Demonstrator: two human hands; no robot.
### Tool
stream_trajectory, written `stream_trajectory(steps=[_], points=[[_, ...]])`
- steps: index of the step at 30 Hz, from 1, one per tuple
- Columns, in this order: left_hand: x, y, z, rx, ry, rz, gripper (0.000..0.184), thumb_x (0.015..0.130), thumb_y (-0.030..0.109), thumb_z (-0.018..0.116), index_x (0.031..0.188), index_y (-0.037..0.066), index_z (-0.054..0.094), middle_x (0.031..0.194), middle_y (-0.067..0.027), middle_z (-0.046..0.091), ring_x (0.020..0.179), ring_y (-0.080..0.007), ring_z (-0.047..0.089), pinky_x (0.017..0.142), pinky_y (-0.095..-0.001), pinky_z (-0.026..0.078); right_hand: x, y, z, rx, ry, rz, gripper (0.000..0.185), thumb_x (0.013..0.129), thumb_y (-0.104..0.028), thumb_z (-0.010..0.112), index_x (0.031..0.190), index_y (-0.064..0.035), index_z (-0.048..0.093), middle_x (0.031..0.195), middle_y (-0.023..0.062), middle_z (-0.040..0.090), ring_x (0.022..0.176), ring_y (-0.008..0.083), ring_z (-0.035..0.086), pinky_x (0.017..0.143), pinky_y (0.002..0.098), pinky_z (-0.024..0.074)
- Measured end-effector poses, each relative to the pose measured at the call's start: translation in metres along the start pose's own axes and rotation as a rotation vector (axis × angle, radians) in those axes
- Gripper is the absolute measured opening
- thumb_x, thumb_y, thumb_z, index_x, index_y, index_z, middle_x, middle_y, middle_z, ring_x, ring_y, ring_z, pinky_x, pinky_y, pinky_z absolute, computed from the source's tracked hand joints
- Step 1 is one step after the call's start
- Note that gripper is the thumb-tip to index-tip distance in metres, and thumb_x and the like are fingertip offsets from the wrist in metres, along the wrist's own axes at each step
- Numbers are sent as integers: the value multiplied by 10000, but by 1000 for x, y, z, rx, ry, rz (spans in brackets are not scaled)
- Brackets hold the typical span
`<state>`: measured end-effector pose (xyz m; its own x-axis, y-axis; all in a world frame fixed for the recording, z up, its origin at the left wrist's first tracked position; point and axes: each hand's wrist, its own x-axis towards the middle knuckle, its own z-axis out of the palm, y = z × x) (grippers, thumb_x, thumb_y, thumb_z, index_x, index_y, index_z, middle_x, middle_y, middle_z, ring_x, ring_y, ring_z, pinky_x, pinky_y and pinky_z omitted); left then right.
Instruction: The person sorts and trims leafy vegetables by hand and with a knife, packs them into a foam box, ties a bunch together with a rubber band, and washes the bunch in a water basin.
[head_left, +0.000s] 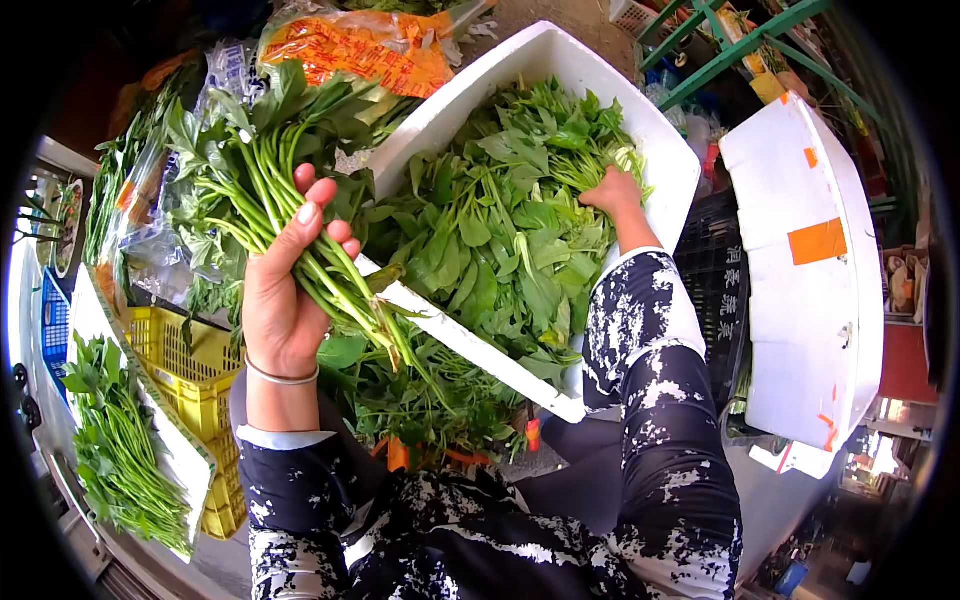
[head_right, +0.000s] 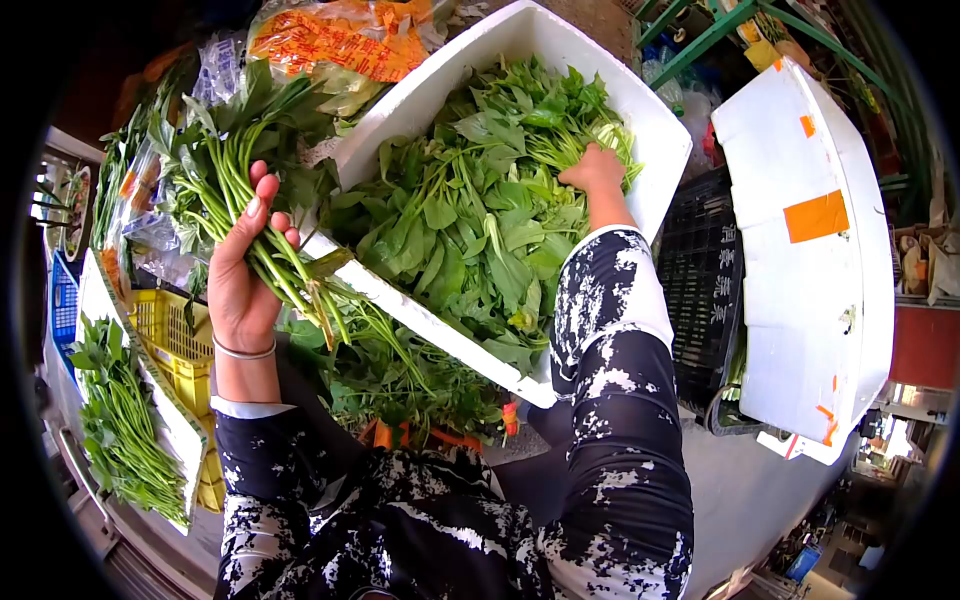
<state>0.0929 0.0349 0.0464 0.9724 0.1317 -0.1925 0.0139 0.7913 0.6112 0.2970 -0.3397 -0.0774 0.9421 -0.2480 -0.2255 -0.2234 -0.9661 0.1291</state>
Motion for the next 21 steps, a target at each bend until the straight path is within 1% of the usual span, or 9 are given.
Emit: stream_trajectory(steps=[1,3,5,8,9,11,15,17,21], points=[[-1,0,1,-11,0,-4,404,830,58,550,1214,37,427,1035,-67,581,720,-144,575,653,-295,509,4,2,-4,1,7,-6,822,516,-409,709,1200,-35,449,1128,197,518,1032,301,529,836,353,448],[-2,1,0,-13,18,-14,401,829,59,553,1210,35,429,1030,-70,583,720,-145,575,650,-296,507,10,5,-15,37,-260,-47,857,512,-406,701,1225,-25,418,1104,219,544,995,273,559,842,349,444],[-1,2,-2,-22,19,-12,390,833,58,547,1206,38,432,1027,-73,584,721,-148,577,654,-298,506,7,6,-18,24,-220,-40,791,516,-395,690,1171,-5,480,1054,222,576,956,264,581,844,339,441],[-1,3,-6,-25,4,1,360,844,50,525,1194,45,439,1031,-74,585,734,-155,580,665,-303,504,15,23,-5,228,123,-174,628,529,-350,692,1007,44,591,984,203,609,902,290,596,833,334,443],[0,3,-6,-30,0,0,360,844,50,525,1194,45,439,1031,-74,585,734,-155,580,665,-303,504,12,26,-15,224,127,-171,628,529,-350,692,1007,44,591,984,203,609,902,290,596,833,334,443],[1,5,-8,-57,-12,-1,352,845,49,523,1188,47,443,1031,-75,585,738,-156,580,670,-306,503,-1,28,-49,351,-91,-188,659,528,-309,704,1049,66,554,991,208,602,876,282,601,804,322,453],[2,10,-10,-74,-12,15,331,845,42,519,1168,45,450,1041,-89,576,757,-165,569,696,-317,499,-15,52,-78,565,7,-125,552,531,-298,731,955,37,618,944,177,624,840,263,612,761,317,464],[2,10,-14,-45,-23,19,366,853,62,522,1211,56,446,1074,-38,577,773,-129,576,716,-283,500,-20,67,-96,643,-11,-79,507,619,-198,701,1046,36,564,943,128,613,798,194,599,713,315,473],[1,10,-16,-83,-52,11,347,853,54,519,1194,53,458,1070,-43,579,782,-134,579,723,-289,501,-66,82,-136,1067,25,-102,412,665,-122,663,1032,25,548,885,101,612,723,198,595,642,312,488]])
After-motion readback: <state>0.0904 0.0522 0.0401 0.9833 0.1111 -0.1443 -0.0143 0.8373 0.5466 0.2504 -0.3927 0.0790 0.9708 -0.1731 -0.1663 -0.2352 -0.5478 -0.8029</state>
